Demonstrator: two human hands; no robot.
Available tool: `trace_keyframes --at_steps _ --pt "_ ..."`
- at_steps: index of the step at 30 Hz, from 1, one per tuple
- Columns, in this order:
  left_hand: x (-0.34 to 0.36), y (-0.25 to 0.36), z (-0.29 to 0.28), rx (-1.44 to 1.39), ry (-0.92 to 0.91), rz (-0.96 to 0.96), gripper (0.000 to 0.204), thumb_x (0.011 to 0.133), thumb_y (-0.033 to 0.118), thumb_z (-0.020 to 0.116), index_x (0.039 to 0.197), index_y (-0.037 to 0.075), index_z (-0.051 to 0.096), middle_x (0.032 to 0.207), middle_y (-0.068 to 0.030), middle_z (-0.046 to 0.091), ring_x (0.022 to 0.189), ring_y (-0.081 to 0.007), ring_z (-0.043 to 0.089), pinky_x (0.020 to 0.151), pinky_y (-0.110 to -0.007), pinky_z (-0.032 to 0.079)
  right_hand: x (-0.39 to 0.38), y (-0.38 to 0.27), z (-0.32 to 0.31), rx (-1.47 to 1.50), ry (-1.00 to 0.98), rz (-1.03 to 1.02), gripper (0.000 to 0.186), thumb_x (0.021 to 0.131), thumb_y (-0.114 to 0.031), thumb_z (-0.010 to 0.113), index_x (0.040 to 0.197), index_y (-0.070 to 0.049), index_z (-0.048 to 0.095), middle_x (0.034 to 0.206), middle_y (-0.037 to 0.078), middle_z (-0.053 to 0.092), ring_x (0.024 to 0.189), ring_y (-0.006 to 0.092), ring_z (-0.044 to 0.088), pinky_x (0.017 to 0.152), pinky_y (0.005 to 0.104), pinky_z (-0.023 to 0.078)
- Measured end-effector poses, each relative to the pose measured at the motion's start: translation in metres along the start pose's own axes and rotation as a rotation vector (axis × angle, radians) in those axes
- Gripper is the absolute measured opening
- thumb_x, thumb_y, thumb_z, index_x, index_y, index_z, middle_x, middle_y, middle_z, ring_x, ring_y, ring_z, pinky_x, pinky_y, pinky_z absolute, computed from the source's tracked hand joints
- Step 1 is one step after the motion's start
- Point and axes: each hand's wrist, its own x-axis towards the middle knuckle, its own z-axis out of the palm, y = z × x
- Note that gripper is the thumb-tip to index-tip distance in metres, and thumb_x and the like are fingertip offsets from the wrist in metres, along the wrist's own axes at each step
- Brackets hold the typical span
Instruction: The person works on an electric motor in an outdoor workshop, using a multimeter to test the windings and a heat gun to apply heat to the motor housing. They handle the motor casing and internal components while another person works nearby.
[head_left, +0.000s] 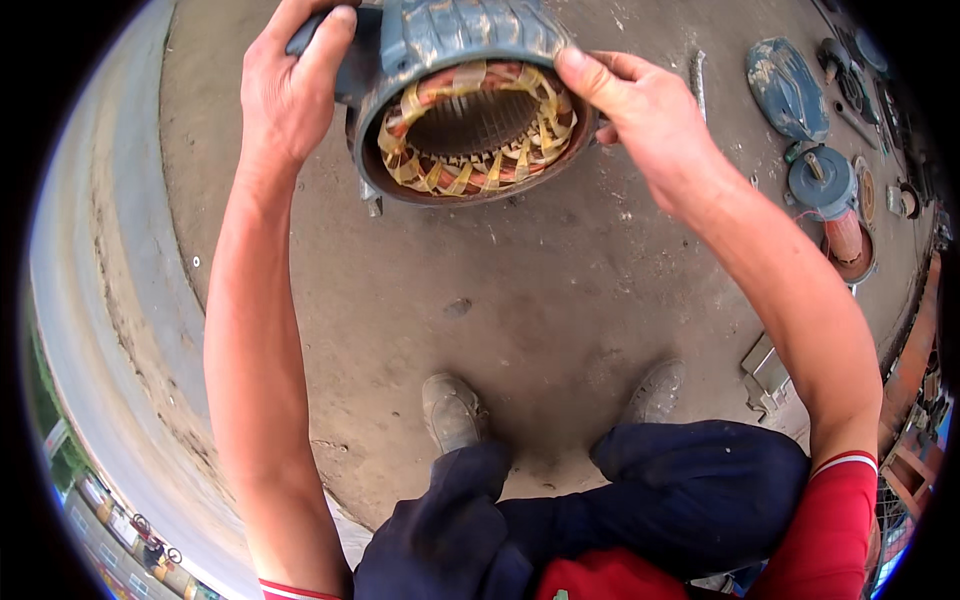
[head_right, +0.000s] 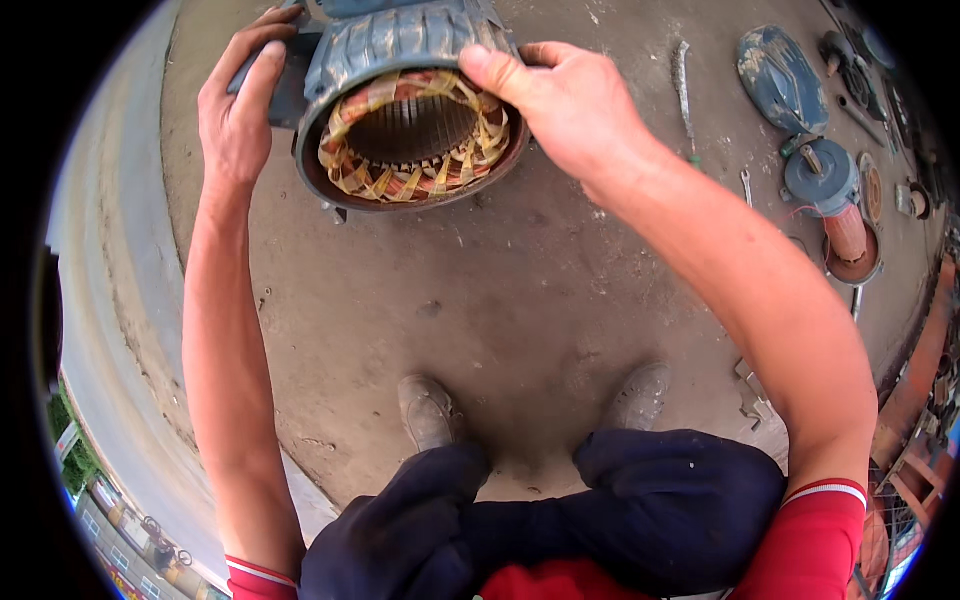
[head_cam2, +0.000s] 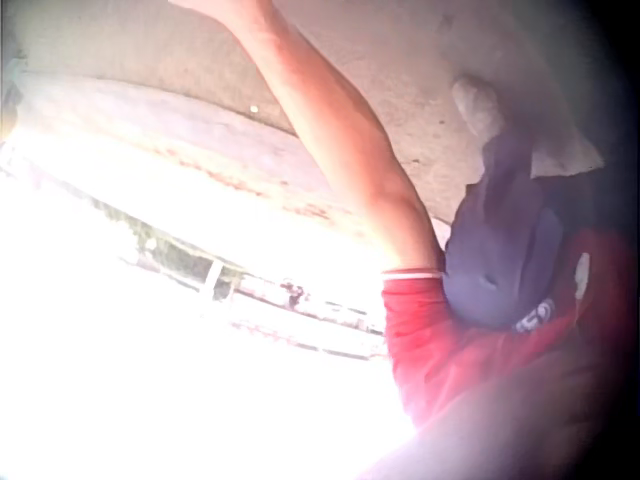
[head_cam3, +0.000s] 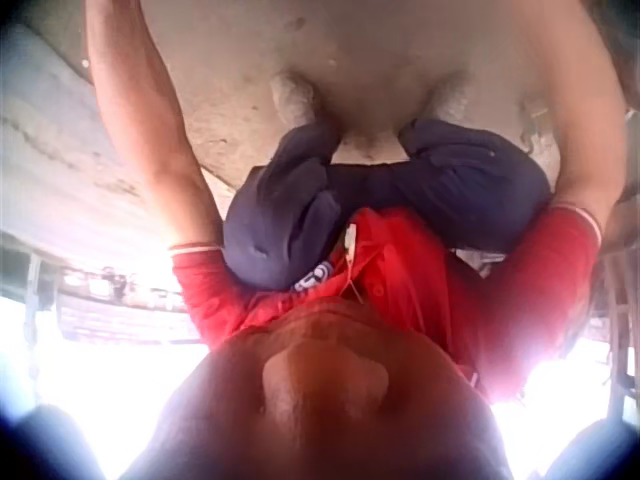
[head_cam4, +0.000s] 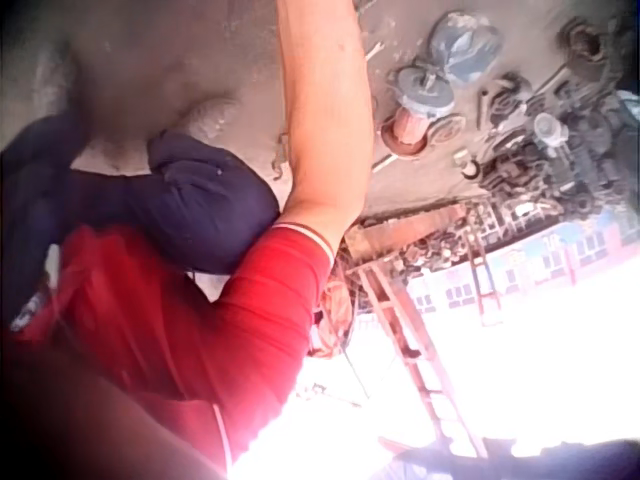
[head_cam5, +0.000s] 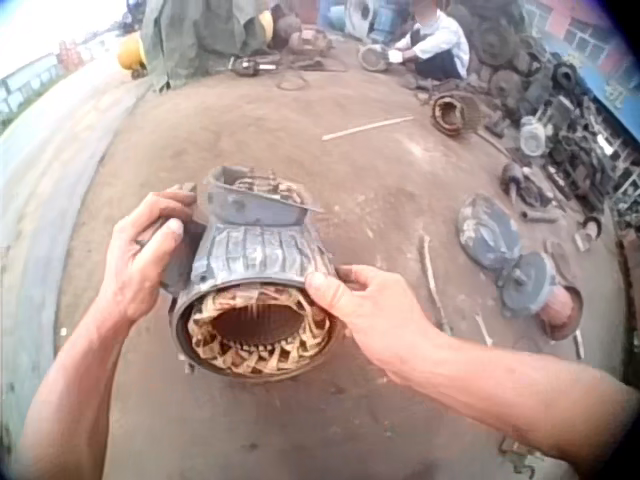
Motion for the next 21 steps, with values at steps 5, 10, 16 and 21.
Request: trace_keyframes --at_steps 5,10,16,21 --pt "0.042 -0.033 -0.019 -0.286 -0.022 -0.339 0.035 0.091 0.02 0.057 0.116 -0.002 0.068 0.103 -0.0103 0.07 0.095 -0.0168 0.063 0.085 -0.03 0.049 0.038 -0.036 -0.011 -0.24 -0.035 -0.11 0.063 0.094 -0.059 0.06 0.122 -0.002 0.068 0.11 0.009 0.07 0.1 0.0177 0.06 0.088 0.0338 0.045" --pt "0.054 -0.051 -0.022 -0.362 0.033 -0.448 0.039 0.088 0.019 0.056 0.119 -0.003 0.067 0.109 -0.0133 0.071 0.098 -0.0197 0.064 0.088 -0.032 0.05 0.057 -0.022 -0.004 -0.326 0.026 -0.343 0.06 0.099 -0.05 0.057 0.13 0.001 0.062 0.115 0.016 0.071 0.109 0.023 0.065 0.096 0.0343 0.048" --pt "0.057 -0.07 -0.022 -0.44 0.047 -0.484 0.038 0.09 0.016 0.056 0.122 -0.002 0.066 0.109 -0.01 0.069 0.097 -0.0162 0.063 0.089 -0.03 0.049 0.067 -0.021 -0.001 -0.258 -0.01 -0.349 0.056 0.101 -0.044 0.056 0.136 0.0 0.058 0.122 0.016 0.069 0.115 0.0239 0.063 0.1 0.0352 0.047" --pt "0.055 -0.074 -0.027 -0.549 0.002 -0.544 0.039 0.094 0.017 0.055 0.127 -0.001 0.064 0.11 -0.0075 0.068 0.099 -0.0131 0.063 0.094 -0.027 0.049 0.069 -0.019 -0.002 -0.257 -0.049 -0.335 0.056 0.102 -0.041 0.056 0.141 -0.001 0.052 0.129 0.016 0.066 0.121 0.0247 0.06 0.103 0.0359 0.045"
